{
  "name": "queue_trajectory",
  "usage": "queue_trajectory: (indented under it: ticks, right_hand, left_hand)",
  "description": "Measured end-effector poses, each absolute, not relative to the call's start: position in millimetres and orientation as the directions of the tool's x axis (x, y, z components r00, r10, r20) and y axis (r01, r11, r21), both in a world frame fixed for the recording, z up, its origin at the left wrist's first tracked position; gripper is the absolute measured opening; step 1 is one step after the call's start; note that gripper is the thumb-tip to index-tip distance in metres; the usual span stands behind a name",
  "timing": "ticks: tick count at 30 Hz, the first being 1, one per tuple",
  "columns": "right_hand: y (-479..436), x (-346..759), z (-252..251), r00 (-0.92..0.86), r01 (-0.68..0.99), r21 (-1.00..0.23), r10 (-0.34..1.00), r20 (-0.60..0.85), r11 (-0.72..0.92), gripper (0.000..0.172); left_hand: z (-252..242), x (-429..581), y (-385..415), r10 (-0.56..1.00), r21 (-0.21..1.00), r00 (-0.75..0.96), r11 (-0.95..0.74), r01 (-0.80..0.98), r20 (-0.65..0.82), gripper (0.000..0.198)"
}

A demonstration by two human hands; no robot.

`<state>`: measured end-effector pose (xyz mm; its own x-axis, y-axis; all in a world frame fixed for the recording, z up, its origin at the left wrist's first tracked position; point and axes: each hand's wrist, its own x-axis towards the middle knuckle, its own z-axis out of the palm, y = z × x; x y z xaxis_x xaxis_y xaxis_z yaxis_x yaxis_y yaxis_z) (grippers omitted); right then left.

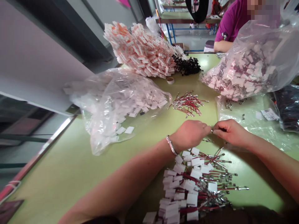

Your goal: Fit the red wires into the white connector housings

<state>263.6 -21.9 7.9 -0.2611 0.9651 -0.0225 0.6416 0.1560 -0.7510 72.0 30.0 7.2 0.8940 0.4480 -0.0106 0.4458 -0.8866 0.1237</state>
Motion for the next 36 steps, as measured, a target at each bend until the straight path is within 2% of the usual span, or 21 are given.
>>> queue_trajectory:
  ticks: [4, 6, 9, 12, 14, 16, 18, 20, 21, 24, 27, 30, 32, 34, 36]
  right_hand:
    - [-21, 263, 8, -0.213, 0.631, -0.774, 0.972, -0.102, 0.057, 0.024]
    - [-16, 268, 11, -0.194, 0.676, -0.726, 0.981, -0.010, 0.126, 0.022]
    - [-9, 288, 23, -0.067, 0.794, -0.575, 0.969, 0.237, 0.196, 0.026]
    - [-5, 318, 43, 0.092, 0.874, -0.476, 0.928, 0.360, 0.098, 0.027]
    - [-5, 341, 55, 0.198, 0.910, -0.415, 0.890, 0.410, -0.011, 0.029]
    - [-3, 365, 62, 0.219, 0.936, -0.343, 0.898, 0.382, -0.082, 0.029]
    - [0, 386, 62, 0.160, 0.965, -0.241, 0.962, 0.223, -0.104, 0.022]
    - [6, 400, 56, 0.036, 0.981, -0.194, 0.999, 0.022, -0.031, 0.016]
    - [10, 404, 50, -0.017, 0.982, -0.187, 0.999, -0.043, 0.008, 0.021]
    - [20, 403, 31, -0.158, 0.972, -0.191, 0.982, -0.108, 0.135, 0.032]
    - [26, 398, 15, -0.251, 0.950, -0.217, 0.963, -0.102, 0.225, 0.021]
    - [29, 396, 4, -0.248, 0.948, -0.219, 0.967, -0.062, 0.229, 0.004]
    - [29, 395, 0, -0.249, 0.950, -0.199, 0.968, -0.025, 0.240, 0.004]
    - [27, 388, 0, -0.233, 0.954, -0.193, 0.973, 0.003, 0.229, 0.006]
    - [22, 375, 4, -0.195, 0.944, -0.268, 0.981, 0.015, 0.192, 0.005]
  left_hand:
    - [9, 76, 30, 0.480, 0.126, 0.876, -0.868, 0.481, -0.037, 0.015]
    - [13, 74, 34, 0.508, 0.177, 0.861, -0.847, 0.502, -0.013, 0.020]
    - [21, 66, 44, 0.505, 0.331, 0.863, -0.818, 0.471, 0.019, 0.029]
    - [27, 55, 56, 0.457, 0.491, 0.889, -0.782, 0.384, 0.032, 0.035]
    - [29, 47, 65, 0.536, 0.496, 0.838, -0.757, 0.426, 0.098, 0.033]
    - [27, 40, 74, 0.637, 0.418, 0.752, -0.738, 0.530, 0.171, 0.028]
    - [23, 34, 82, 0.659, 0.310, 0.728, -0.743, 0.593, 0.188, 0.025]
    - [16, 30, 88, 0.655, 0.226, 0.736, -0.753, 0.618, 0.171, 0.025]
    - [13, 29, 90, 0.660, 0.201, 0.734, -0.750, 0.630, 0.163, 0.025]
    - [2, 31, 94, 0.687, 0.177, 0.712, -0.726, 0.665, 0.147, 0.022]
    - [-6, 35, 98, 0.704, 0.194, 0.697, -0.708, 0.678, 0.136, 0.019]
    - [-9, 38, 100, 0.706, 0.207, 0.691, -0.707, 0.676, 0.153, 0.017]
    - [-6, 39, 100, 0.723, 0.239, 0.662, -0.690, 0.683, 0.195, 0.016]
    - [1, 40, 97, 0.792, 0.337, 0.562, -0.611, 0.716, 0.240, 0.014]
    - [10, 42, 92, 0.873, 0.528, 0.446, -0.477, 0.702, 0.197, 0.011]
